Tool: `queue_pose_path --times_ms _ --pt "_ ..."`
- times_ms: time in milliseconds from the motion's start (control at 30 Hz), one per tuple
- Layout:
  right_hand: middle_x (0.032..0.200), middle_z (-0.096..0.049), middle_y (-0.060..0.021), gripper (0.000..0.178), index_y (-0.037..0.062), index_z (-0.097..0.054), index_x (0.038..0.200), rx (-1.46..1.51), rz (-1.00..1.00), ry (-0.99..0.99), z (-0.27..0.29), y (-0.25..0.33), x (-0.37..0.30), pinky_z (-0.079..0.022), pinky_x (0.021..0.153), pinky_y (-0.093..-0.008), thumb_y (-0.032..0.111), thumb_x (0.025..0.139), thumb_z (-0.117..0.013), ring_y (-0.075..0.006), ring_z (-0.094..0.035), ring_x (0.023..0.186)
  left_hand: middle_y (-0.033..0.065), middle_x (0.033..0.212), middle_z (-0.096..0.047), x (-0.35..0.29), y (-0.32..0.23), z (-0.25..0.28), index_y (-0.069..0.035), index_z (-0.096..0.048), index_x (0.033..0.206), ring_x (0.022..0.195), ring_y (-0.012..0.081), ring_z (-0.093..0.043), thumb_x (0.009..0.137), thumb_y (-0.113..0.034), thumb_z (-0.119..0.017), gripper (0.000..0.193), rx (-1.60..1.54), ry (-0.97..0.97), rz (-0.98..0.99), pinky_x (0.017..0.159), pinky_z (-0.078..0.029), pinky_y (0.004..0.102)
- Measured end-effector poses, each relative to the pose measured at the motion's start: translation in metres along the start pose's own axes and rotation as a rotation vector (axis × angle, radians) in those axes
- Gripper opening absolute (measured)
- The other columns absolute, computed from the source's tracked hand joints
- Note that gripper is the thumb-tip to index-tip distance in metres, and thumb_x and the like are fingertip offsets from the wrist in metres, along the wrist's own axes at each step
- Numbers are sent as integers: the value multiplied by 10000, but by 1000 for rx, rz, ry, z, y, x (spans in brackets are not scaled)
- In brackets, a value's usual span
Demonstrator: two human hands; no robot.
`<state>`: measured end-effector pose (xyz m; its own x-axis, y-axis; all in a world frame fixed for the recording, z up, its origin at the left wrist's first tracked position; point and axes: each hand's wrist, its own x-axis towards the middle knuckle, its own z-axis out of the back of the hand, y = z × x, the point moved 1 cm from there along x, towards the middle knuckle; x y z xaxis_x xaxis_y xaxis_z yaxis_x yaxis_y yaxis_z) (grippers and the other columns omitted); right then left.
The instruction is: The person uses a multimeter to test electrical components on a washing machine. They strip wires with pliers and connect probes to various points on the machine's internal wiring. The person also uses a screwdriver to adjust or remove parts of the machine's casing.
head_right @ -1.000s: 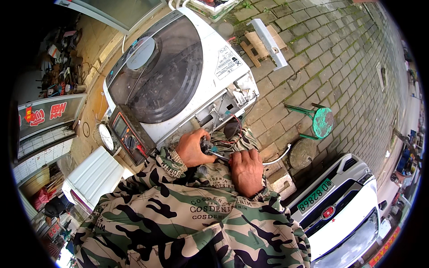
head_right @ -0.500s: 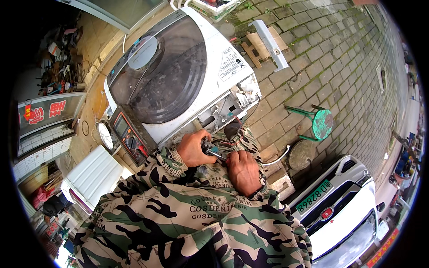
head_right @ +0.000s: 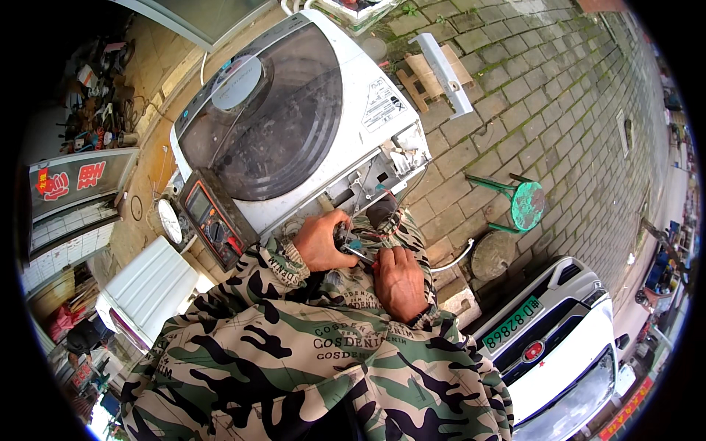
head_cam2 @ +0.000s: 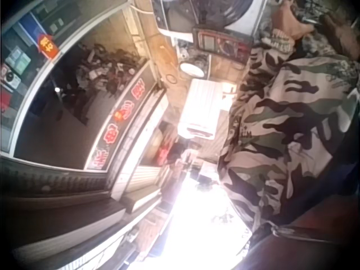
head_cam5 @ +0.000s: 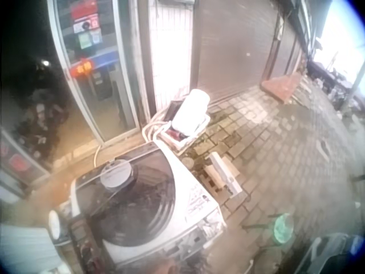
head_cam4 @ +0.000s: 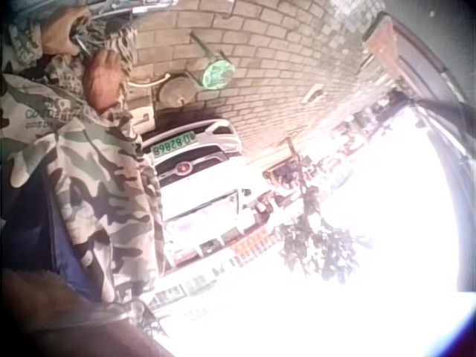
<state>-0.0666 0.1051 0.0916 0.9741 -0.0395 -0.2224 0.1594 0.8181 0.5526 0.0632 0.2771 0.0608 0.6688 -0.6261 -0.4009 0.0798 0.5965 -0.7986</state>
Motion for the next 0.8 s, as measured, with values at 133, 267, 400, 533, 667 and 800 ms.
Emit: queue_pose_path --times_ms 133,267,400,533,667,800 --pt "910 -581 -205 190 5 -571 991 38 -18 3 0 -1 0 -486 733 -493 64 834 -660 -407 -584 866 168 815 -696 1 4 -3 -37 -621 1014 767 314 -709 601 -302 -877 553 -42 15 0 721 -546 399" --pt "875 -566 -221 178 -1 -542 952 56 -26 -30 -4 -3 0 -472 712 -511 49 828 -660 -425 -579 835 153 815 -697 0 6 -4 -35 -624 1021 760 284 -708 598 -289 -879 556 -70 27 -7 718 -547 384" --pt "859 -557 -220 179 -3 -530 934 59 -49 -36 -3 0 2 -465 702 -513 52 824 -661 -424 -573 818 150 838 -693 2 3 -1 -32 -624 1026 768 277 -703 594 -284 -884 563 -74 24 -14 725 -548 384" --pt "855 -555 -211 180 1 -533 925 10 -37 -68 -1 2 5 -466 703 -508 60 818 -666 -417 -573 822 163 893 -688 3 1 1 -30 -625 1036 801 284 -700 589 -284 -891 580 -70 -22 -45 742 -546 386" --pt "854 -551 -200 174 6 -539 910 -21 -4 -84 -3 1 10 -468 708 -502 69 813 -669 -408 -572 828 163 914 -685 2 6 1 -30 -628 1042 816 292 -698 585 -281 -896 586 -58 -86 -103 750 -544 385" --pt "862 -550 -196 176 8 -545 907 -52 -13 -65 2 3 11 -470 715 -501 75 807 -673 -403 -570 834 155 901 -680 3 6 1 -30 -631 1032 801 286 -690 579 -266 -891 573 -117 -61 -109 741 -539 381"
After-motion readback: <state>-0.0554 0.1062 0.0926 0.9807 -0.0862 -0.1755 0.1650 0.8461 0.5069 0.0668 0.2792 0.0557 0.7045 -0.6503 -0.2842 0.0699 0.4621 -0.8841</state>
